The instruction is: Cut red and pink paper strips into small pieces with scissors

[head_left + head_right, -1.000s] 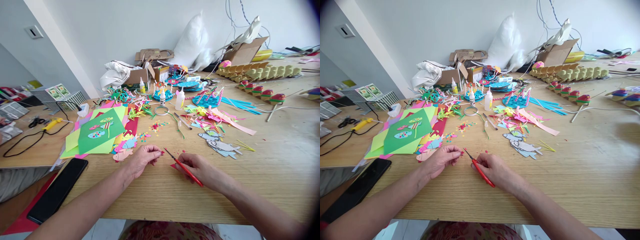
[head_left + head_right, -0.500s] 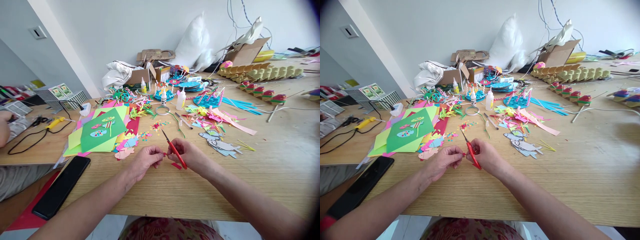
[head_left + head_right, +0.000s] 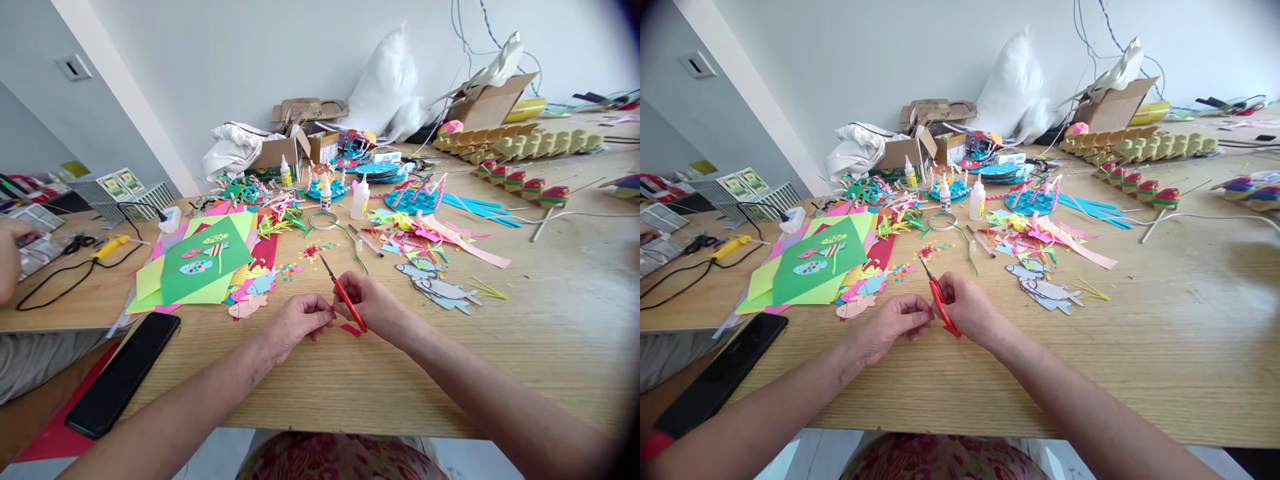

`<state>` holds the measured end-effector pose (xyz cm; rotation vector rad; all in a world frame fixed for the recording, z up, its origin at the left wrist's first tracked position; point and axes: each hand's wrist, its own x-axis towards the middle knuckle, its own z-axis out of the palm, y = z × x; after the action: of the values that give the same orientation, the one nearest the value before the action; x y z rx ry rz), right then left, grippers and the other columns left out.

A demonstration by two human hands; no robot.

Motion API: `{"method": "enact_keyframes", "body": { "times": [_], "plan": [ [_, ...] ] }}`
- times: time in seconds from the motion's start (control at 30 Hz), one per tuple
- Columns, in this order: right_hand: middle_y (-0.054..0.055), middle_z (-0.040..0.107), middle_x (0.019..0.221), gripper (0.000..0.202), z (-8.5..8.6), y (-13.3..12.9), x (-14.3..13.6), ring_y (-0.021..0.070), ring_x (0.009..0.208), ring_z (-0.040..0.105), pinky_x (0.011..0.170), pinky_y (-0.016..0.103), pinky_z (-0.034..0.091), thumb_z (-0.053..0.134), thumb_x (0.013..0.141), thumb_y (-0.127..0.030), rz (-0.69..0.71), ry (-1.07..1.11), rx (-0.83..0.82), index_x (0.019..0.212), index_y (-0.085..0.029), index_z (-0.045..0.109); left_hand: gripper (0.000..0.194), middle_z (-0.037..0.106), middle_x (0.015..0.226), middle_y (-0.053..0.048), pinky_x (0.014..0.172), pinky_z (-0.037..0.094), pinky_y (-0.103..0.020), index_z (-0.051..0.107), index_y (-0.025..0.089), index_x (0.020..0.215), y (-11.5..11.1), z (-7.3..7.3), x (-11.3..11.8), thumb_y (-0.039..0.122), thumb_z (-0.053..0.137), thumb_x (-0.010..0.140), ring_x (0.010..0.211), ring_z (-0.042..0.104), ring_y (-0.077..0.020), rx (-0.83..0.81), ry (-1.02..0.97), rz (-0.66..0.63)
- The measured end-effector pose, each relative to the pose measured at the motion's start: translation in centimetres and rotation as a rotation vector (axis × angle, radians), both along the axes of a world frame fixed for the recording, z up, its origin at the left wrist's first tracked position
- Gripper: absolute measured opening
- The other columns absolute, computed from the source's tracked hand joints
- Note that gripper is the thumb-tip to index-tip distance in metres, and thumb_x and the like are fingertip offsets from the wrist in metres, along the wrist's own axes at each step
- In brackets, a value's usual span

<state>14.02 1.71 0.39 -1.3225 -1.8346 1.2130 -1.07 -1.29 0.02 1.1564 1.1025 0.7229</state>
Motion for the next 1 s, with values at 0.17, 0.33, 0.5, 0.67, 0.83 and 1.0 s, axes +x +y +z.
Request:
{"method": "enact_keyframes", "body": {
  "times": [0.17,0.33,0.5,0.67,0.83,1.0],
  "plan": [
    [-0.003,0.058,0.06,0.013,-0.2,0.1,0.1,0.0098,0.053,0.051,0.047,0.02,0.037,0.055,0.059,-0.016,0.037,-0.035,0.05,0.063,-0.019,0.043,0.017,0.048,0.058,0.003,0.045,0.033,-0.019,0.054,0.014,0.068,0.0,0.0,-0.2,0.031,0.058,0.067,0.047,0.042,-0.0055,0.062,0.071,-0.015],
    [-0.003,0.053,0.058,0.013,0.1,-0.5,0.9,0.0095,0.052,0.046,0.045,0.02,0.033,0.055,0.065,-0.027,0.031,-0.089,0.106,0.067,-0.018,0.046,0.017,0.048,0.056,0.003,0.045,0.033,-0.019,0.053,0.014,0.065,-0.1,0.1,-0.1,0.03,0.06,0.066,0.047,0.041,-0.0056,0.054,0.033,0.015],
    [-0.003,0.049,0.054,0.022,1.3,-2.9,2.7,0.0095,0.049,0.041,0.044,0.021,0.029,0.044,0.076,-0.036,0.072,-0.237,0.022,0.065,-0.018,0.049,0.016,0.051,0.06,0.002,0.047,0.034,-0.018,0.053,0.014,0.068,-0.4,0.7,0.1,0.029,0.061,0.066,0.052,0.045,-0.0061,-0.003,-0.127,0.145],
    [-0.001,0.048,0.055,0.031,0.8,-4.5,3.6,0.0102,0.05,0.041,0.045,0.022,0.029,0.037,0.079,-0.043,0.107,-0.321,0.044,0.063,-0.018,0.047,0.015,0.05,0.062,0.002,0.049,0.036,-0.017,0.053,0.014,0.068,-0.5,0.8,0.3,0.027,0.061,0.067,0.055,0.046,-0.0059,-0.027,-0.22,0.155],
    [-0.001,0.05,0.056,0.029,0.5,-4.6,3.5,0.0105,0.051,0.042,0.046,0.022,0.029,0.038,0.079,-0.042,0.107,-0.294,0.017,0.065,-0.018,0.049,0.016,0.056,0.075,-0.002,0.052,0.039,-0.017,0.054,0.014,0.073,-0.4,0.5,0.7,0.027,0.061,0.067,0.061,0.052,-0.0072,-0.06,-0.282,0.131],
    [-0.001,0.05,0.056,0.029,0.3,-4.4,3.5,0.0101,0.051,0.041,0.045,0.021,0.029,0.04,0.078,-0.041,0.104,-0.27,0.019,0.065,-0.017,0.049,0.016,0.058,0.074,-0.002,0.051,0.039,-0.017,0.054,0.013,0.072,-0.5,0.5,1.0,0.026,0.062,0.067,0.059,0.053,-0.007,-0.086,-0.313,0.119]
  ]
}}
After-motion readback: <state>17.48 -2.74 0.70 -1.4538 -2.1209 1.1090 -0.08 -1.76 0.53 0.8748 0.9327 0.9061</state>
